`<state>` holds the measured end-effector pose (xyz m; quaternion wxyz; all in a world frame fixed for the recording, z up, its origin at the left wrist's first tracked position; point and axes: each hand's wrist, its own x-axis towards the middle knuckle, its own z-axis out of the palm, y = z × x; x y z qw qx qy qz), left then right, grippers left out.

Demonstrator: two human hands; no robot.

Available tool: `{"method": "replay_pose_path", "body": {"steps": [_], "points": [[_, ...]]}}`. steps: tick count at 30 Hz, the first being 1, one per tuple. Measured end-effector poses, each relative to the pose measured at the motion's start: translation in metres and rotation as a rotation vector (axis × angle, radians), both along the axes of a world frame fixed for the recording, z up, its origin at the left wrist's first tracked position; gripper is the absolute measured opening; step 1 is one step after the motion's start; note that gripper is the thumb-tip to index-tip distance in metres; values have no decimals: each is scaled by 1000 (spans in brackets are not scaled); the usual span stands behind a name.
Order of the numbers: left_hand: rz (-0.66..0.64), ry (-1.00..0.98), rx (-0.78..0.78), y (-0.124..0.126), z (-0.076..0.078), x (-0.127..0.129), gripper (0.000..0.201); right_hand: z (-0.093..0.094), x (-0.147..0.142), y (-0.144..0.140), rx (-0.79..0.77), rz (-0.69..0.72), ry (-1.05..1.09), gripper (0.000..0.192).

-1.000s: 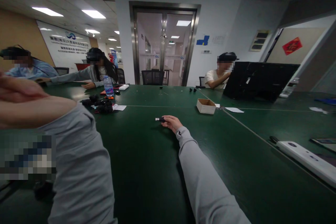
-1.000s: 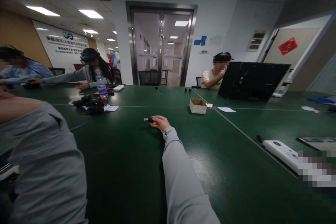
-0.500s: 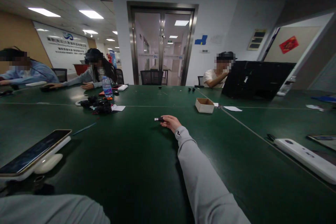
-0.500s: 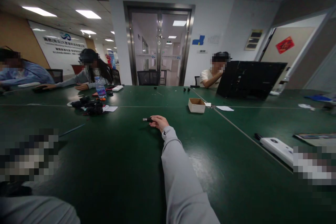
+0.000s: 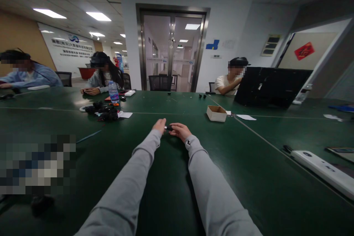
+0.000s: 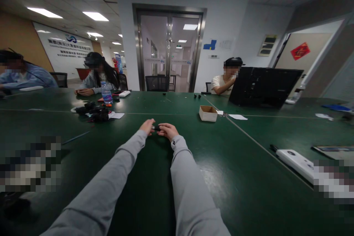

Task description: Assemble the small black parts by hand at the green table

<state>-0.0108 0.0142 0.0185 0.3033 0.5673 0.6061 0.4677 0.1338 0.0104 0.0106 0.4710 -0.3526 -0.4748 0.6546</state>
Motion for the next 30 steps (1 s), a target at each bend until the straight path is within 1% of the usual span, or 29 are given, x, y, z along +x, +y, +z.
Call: {"method": "replay_pose_path", "body": {"steps": [2,3,5,7,9,12,14,16,18,20,24,28,30], "points": [[42,67,-89,0,-5,9,36,-2,-1,2,-21,-12,-6,13],[78,105,-102,-2,-6,12,37,-2,-1,3,-29,-21,-10,13],[150,162,-63,-7,-7,16,32,-2,-2,3,-33,-28,-13,13],[176,176,0,-13,-7,16,25,-1,-3,2,-26,-18,-14,14],[148,162,51,-16,-8,13,23,1,-3,0,-25,-7,-8,13],[43,86,158,-14,-14,6,28,2,-3,-1,-37,-16,3,11],[-38,25,154,-12,-19,1,29,3,-2,-1,-39,-19,5,11],[-82,9,88,-10,-22,-3,27,3,-2,-1,-36,-11,-2,11],[-77,36,64,-9,-24,-6,25,3,-2,-1,-35,-6,-13,12],[-68,63,98,-10,-23,-6,23,3,-2,-1,-35,-7,-24,13],[-89,9,94,-12,-20,-6,25,3,-2,-2,-26,-7,-21,12],[-55,6,148,-13,-19,-5,26,3,-2,-2,-28,-9,-17,12],[-45,4,142,-12,-20,-5,27,3,-2,-2,-23,-12,-17,12]]}}
